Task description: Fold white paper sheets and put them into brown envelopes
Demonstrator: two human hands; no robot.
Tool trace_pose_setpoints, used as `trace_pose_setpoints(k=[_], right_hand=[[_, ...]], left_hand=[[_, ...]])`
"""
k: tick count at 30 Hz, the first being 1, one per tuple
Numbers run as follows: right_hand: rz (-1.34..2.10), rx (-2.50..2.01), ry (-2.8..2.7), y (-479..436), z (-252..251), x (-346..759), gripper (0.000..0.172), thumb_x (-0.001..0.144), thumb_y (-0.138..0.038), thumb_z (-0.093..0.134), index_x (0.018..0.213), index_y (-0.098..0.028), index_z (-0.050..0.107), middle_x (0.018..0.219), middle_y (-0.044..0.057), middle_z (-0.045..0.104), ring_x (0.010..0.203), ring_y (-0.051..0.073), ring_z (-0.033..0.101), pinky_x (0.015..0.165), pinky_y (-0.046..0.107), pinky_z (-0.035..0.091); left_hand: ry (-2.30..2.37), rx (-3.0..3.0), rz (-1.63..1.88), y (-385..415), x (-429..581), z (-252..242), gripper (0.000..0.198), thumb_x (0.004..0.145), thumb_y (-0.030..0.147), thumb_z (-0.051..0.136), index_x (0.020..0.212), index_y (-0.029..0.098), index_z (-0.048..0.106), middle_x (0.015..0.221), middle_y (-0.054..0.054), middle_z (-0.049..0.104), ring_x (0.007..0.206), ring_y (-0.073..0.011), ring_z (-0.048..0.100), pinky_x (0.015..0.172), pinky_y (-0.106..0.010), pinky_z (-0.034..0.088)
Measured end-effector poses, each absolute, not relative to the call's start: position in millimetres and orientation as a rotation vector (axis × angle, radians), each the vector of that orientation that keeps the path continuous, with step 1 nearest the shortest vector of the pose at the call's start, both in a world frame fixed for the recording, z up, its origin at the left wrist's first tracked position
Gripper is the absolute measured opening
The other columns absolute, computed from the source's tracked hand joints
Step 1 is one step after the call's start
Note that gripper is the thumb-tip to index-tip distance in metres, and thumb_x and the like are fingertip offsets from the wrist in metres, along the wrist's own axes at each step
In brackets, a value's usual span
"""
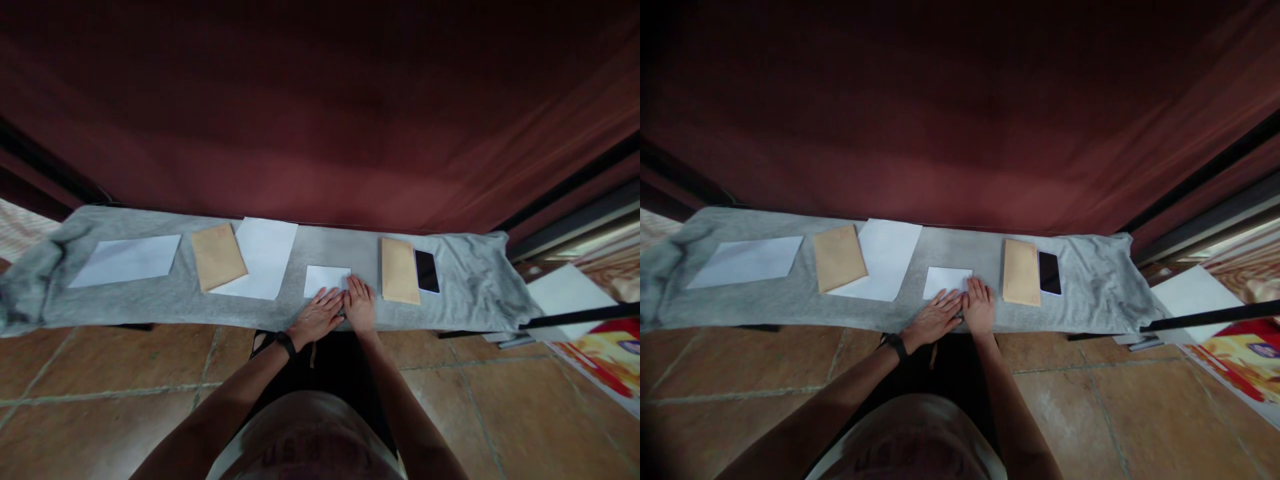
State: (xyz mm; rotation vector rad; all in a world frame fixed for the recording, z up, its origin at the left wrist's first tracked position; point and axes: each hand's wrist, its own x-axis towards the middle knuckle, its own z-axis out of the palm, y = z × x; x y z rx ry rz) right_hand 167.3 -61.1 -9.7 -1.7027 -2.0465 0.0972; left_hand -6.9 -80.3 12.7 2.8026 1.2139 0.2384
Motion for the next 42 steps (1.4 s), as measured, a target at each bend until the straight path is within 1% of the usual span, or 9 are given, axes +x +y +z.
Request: trace_pose_setpoints(k=[3,6,12,16,20,24,27,33,42], right_hand=[[0.117,-1.66,-2.107,-63,-5,166,0.043,0.105,-0.025,0.038,0.142,-0.018,0.057,0.149,0.01,0.057,0.141,0.023,0.047,0.119,0.044,0.029],[0.125,-1.678,-2.13,-63,0,165,0.043,0.106,-0.026,0.038,0.143,-0.016,0.056,0.149,0.011,0.056,0.141,0.024,0.047,0.119,0.044,0.028],[0.121,-1.699,-2.112,-62,-1,164,0.044,0.106,-0.027,0.038,0.146,-0.016,0.053,0.151,0.011,0.054,0.142,0.024,0.046,0.12,0.045,0.027],[0.126,-1.704,-2.106,-62,-3,164,0.044,0.104,-0.024,0.04,0.145,-0.016,0.054,0.151,0.01,0.054,0.142,0.025,0.047,0.119,0.045,0.027],[0.14,-1.707,-2.108,-61,-4,165,0.046,0.101,-0.02,0.045,0.146,-0.016,0.054,0.151,0.01,0.054,0.141,0.025,0.047,0.119,0.044,0.029],[0.137,-1.696,-2.082,-61,-6,166,0.045,0.101,-0.021,0.044,0.144,-0.017,0.056,0.149,0.01,0.056,0.14,0.024,0.049,0.119,0.045,0.029],[0.131,-1.694,-2.061,-60,-7,165,0.042,0.103,-0.023,0.041,0.141,-0.017,0.058,0.147,0.01,0.058,0.139,0.024,0.05,0.119,0.045,0.029],[0.134,-1.702,-2.048,-59,-6,165,0.041,0.104,-0.027,0.042,0.14,-0.017,0.059,0.146,0.009,0.059,0.137,0.025,0.051,0.119,0.044,0.029],[0.178,-1.708,-2.061,-59,-5,166,0.044,0.102,-0.024,0.042,0.143,-0.016,0.056,0.149,0.009,0.056,0.139,0.023,0.049,0.121,0.043,0.027]], left_hand=[[1.242,2.778,0.292,-81,-7,9,0.053,0.106,0.038,0.032,0.151,0.013,0.044,0.159,-0.01,0.044,0.152,-0.02,0.03,0.127,-0.042,0.018],[1.302,2.734,0.366,-83,-8,4,0.053,0.104,0.032,0.033,0.15,0.007,0.044,0.158,-0.015,0.044,0.15,-0.0198,0.035,0.126,-0.039,0.023],[1.428,2.639,0.451,-80,-1,-1,0.052,0.104,0.029,0.029,0.15,0.009,0.044,0.156,-0.014,0.047,0.148,-0.0197,0.039,0.125,-0.041,0.029],[1.532,2.598,0.404,-74,8,3,0.055,0.104,0.032,0.028,0.151,0.008,0.043,0.159,-0.014,0.043,0.151,-0.022,0.034,0.125,-0.044,0.027],[1.616,2.585,0.367,-62,17,11,0.056,0.105,0.034,0.028,0.152,0.008,0.042,0.161,-0.014,0.039,0.153,-0.0246,0.028,0.127,-0.049,0.021],[1.636,2.58,0.352,-46,23,16,0.058,0.105,0.037,0.027,0.153,0.009,0.042,0.162,-0.012,0.037,0.155,-0.0246,0.024,0.128,-0.048,0.016],[1.663,2.539,0.323,-36,24,14,0.058,0.105,0.038,0.026,0.153,0.01,0.041,0.161,-0.011,0.039,0.155,-0.0241,0.024,0.128,-0.048,0.017],[1.71,2.509,0.303,-29,21,3,0.061,0.105,0.04,0.026,0.156,0.008,0.035,0.164,-0.013,0.033,0.155,-0.0234,0.022,0.127,-0.045,0.017],[1.845,2.438,0.382,-32,6,-4,0.063,0.104,0.041,0.027,0.156,0.005,0.034,0.163,-0.017,0.033,0.155,-0.0252,0.024,0.127,-0.047,0.018]])
